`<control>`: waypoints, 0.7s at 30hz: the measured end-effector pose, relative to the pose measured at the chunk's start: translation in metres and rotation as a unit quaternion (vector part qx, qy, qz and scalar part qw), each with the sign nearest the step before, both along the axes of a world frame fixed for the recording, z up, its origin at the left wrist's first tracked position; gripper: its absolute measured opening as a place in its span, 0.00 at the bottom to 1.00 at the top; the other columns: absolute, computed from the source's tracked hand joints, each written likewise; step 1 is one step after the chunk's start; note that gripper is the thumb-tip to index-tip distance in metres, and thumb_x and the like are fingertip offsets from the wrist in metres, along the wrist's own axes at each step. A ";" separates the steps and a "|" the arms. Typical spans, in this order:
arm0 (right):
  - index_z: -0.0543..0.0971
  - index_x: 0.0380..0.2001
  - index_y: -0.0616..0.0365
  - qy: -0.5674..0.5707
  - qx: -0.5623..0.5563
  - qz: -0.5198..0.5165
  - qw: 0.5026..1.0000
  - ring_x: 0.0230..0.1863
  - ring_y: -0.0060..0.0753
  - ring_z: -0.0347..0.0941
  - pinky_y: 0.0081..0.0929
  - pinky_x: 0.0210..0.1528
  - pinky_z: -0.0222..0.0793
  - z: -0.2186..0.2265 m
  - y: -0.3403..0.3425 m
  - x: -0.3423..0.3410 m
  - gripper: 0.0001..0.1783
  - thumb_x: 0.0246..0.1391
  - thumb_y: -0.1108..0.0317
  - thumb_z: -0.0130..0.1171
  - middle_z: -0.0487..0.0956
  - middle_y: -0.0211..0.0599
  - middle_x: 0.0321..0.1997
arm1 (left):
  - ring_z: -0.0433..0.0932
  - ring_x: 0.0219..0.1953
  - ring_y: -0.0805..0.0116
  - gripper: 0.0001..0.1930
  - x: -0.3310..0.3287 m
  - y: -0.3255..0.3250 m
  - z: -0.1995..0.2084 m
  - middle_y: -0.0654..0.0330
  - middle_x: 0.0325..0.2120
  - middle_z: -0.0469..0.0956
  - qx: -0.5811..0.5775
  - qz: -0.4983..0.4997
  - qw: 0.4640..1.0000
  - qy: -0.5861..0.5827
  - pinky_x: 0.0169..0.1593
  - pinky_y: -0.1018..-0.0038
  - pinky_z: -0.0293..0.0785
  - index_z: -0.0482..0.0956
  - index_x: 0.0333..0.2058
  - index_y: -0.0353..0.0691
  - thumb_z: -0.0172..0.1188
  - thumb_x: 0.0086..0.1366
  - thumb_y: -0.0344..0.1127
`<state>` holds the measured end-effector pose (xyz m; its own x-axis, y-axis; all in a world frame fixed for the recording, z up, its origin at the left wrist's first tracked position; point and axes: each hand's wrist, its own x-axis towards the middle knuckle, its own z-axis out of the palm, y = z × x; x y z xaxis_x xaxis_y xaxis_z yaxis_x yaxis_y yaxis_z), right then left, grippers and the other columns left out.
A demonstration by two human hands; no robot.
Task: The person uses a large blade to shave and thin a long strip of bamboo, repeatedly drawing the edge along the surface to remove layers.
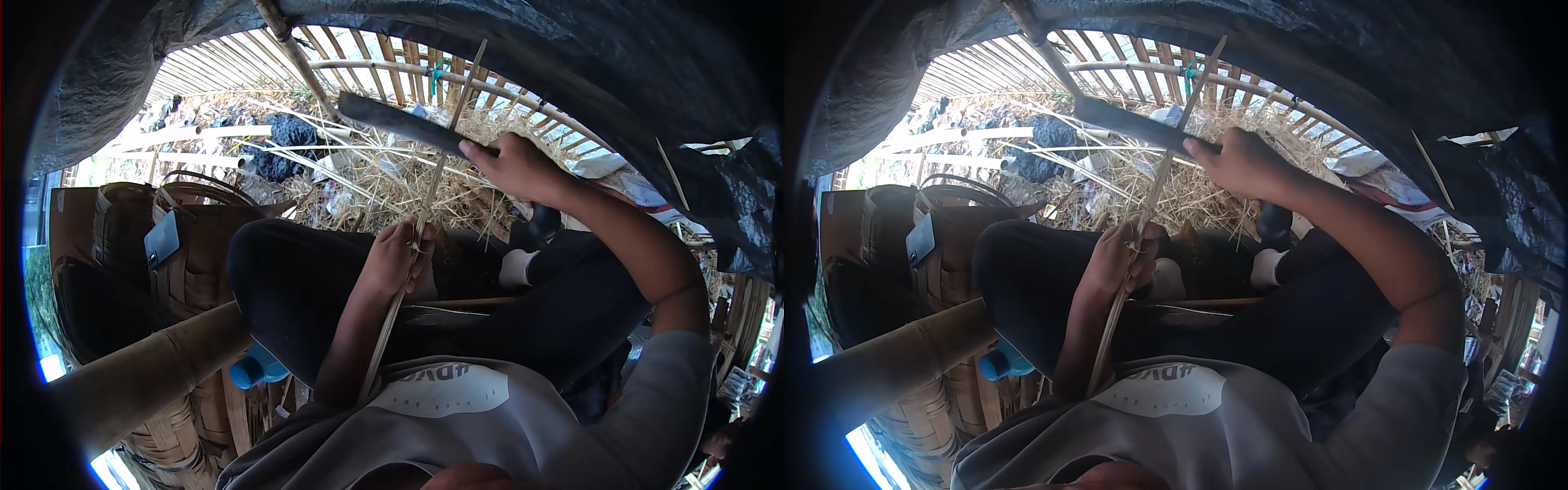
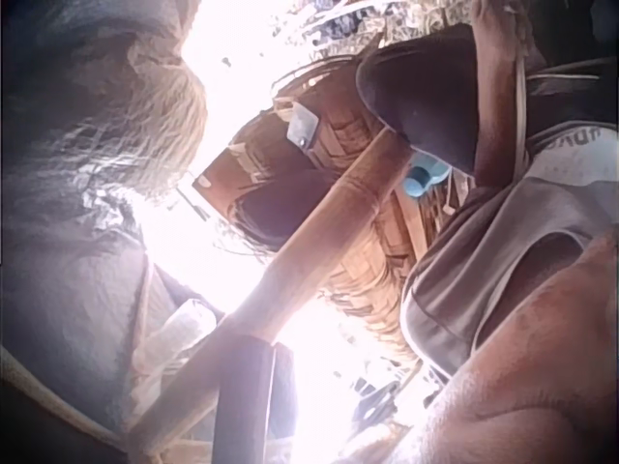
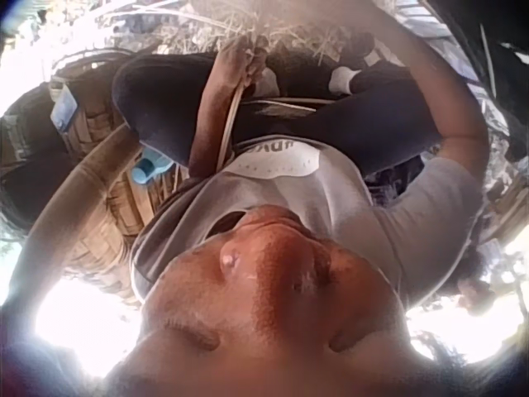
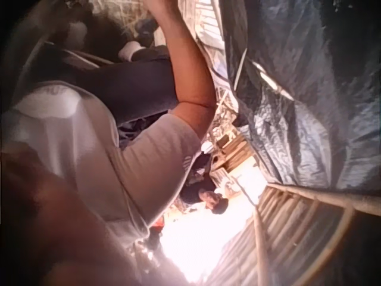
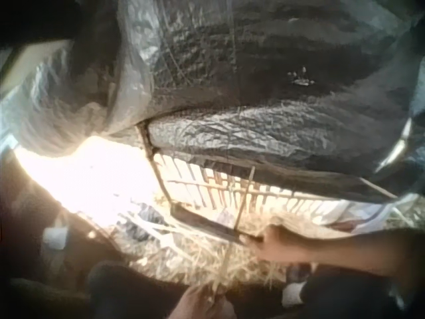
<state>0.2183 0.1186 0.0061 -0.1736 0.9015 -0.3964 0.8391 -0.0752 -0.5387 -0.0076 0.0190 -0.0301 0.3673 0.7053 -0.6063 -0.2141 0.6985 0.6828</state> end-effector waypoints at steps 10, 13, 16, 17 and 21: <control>0.78 0.17 0.64 0.023 -0.048 -0.003 0.999 0.11 0.31 0.72 0.34 0.19 0.70 0.014 0.011 -0.006 0.37 0.63 0.38 0.49 0.71 0.35 0.09 | 0.52 0.06 0.76 0.16 -0.008 0.001 0.005 0.66 0.10 0.59 0.004 0.005 1.000 -0.007 0.10 0.78 0.51 0.68 0.34 0.41 0.32 0.75 0.41; 0.81 0.21 0.65 0.022 0.107 0.082 0.991 0.16 0.32 0.74 0.35 0.24 0.70 -0.022 -0.013 -0.012 0.36 0.61 0.38 0.52 0.73 0.39 0.10 | 0.52 0.06 0.76 0.15 -0.005 0.001 0.005 0.66 0.11 0.59 0.000 0.014 1.000 -0.008 0.10 0.78 0.51 0.67 0.35 0.41 0.31 0.74 0.39; 0.80 0.17 0.63 -0.005 -0.021 0.049 0.999 0.14 0.30 0.71 0.33 0.23 0.68 -0.001 0.004 -0.015 0.36 0.61 0.38 0.53 0.72 0.37 0.09 | 0.52 0.07 0.76 0.14 -0.008 -0.002 0.003 0.66 0.11 0.59 0.001 0.014 1.000 0.015 0.10 0.78 0.51 0.67 0.35 0.41 0.31 0.73 0.38; 0.79 0.16 0.63 -0.017 0.005 0.043 0.999 0.13 0.29 0.70 0.33 0.22 0.68 0.001 0.012 -0.009 0.37 0.62 0.38 0.52 0.71 0.36 0.08 | 0.52 0.07 0.76 0.15 -0.005 0.000 0.004 0.66 0.11 0.59 0.012 0.009 1.000 0.014 0.10 0.78 0.51 0.67 0.35 0.41 0.31 0.73 0.38; 0.78 0.20 0.62 0.012 -0.054 -0.015 0.998 0.08 0.27 0.68 0.31 0.14 0.64 0.004 0.005 -0.007 0.35 0.64 0.40 0.48 0.70 0.34 0.08 | 0.52 0.06 0.76 0.17 -0.005 0.002 0.003 0.66 0.11 0.59 0.008 0.002 1.000 0.001 0.10 0.78 0.51 0.67 0.35 0.41 0.30 0.75 0.40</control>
<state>0.2114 0.1234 0.0101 -0.1574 0.8586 -0.4878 0.8224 -0.1595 -0.5461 -0.0123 0.0209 -0.0266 0.3630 0.7168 -0.5954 -0.2168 0.6864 0.6941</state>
